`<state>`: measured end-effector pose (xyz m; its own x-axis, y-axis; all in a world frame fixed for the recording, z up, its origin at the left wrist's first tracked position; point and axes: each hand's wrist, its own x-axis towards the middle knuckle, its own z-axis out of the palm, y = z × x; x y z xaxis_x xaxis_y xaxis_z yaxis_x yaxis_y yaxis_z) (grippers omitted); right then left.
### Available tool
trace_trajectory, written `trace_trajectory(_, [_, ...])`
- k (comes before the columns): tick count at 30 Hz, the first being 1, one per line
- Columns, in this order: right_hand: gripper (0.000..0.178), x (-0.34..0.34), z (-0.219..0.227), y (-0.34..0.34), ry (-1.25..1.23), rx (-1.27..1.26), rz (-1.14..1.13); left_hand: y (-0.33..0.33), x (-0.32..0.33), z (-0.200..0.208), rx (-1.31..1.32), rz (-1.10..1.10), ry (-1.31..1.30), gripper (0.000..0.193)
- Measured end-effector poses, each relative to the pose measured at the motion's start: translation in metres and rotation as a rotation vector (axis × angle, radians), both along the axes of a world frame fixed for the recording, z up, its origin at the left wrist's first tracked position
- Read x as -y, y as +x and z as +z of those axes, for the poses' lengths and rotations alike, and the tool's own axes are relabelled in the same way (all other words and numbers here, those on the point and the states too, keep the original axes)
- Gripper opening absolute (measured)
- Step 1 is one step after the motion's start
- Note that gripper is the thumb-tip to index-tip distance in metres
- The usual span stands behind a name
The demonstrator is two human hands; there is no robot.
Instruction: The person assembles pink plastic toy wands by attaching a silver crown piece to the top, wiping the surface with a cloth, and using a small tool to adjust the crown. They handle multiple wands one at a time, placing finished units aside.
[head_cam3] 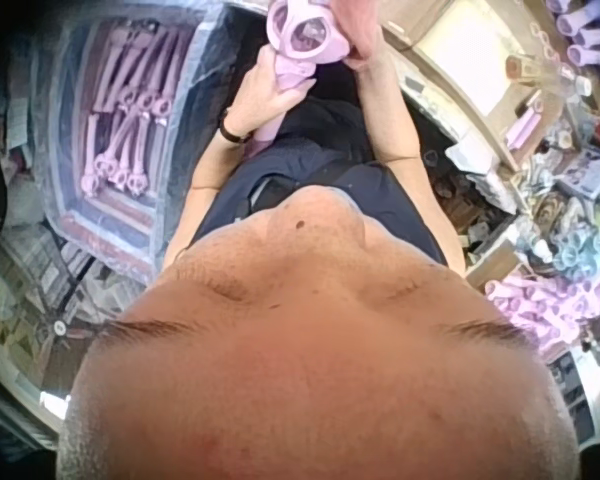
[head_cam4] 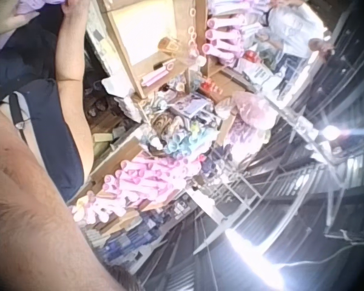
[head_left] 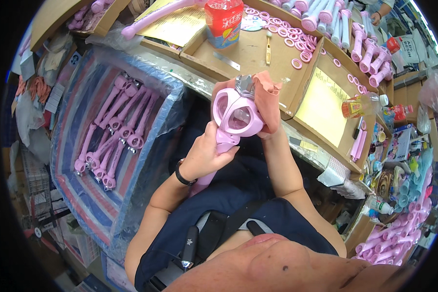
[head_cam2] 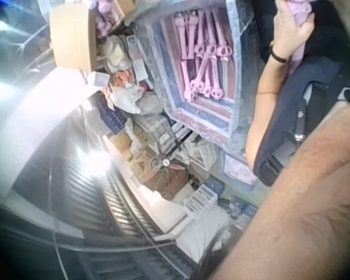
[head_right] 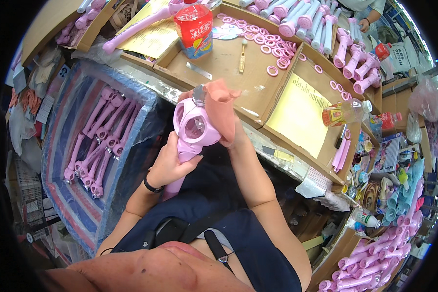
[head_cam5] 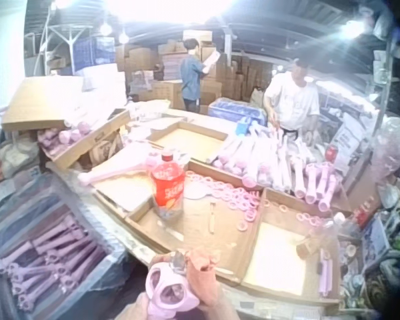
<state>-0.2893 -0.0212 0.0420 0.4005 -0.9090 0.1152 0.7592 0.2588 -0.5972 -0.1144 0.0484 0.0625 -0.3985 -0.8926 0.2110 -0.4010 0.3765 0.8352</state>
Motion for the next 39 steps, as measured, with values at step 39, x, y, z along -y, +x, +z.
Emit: trace_trajectory(39, [0.028, -0.019, 0.016, 0.043, 0.09, -0.696, -1.197, -0.005, 0.024, -0.026, -0.383, -0.083, 0.797, 0.077])
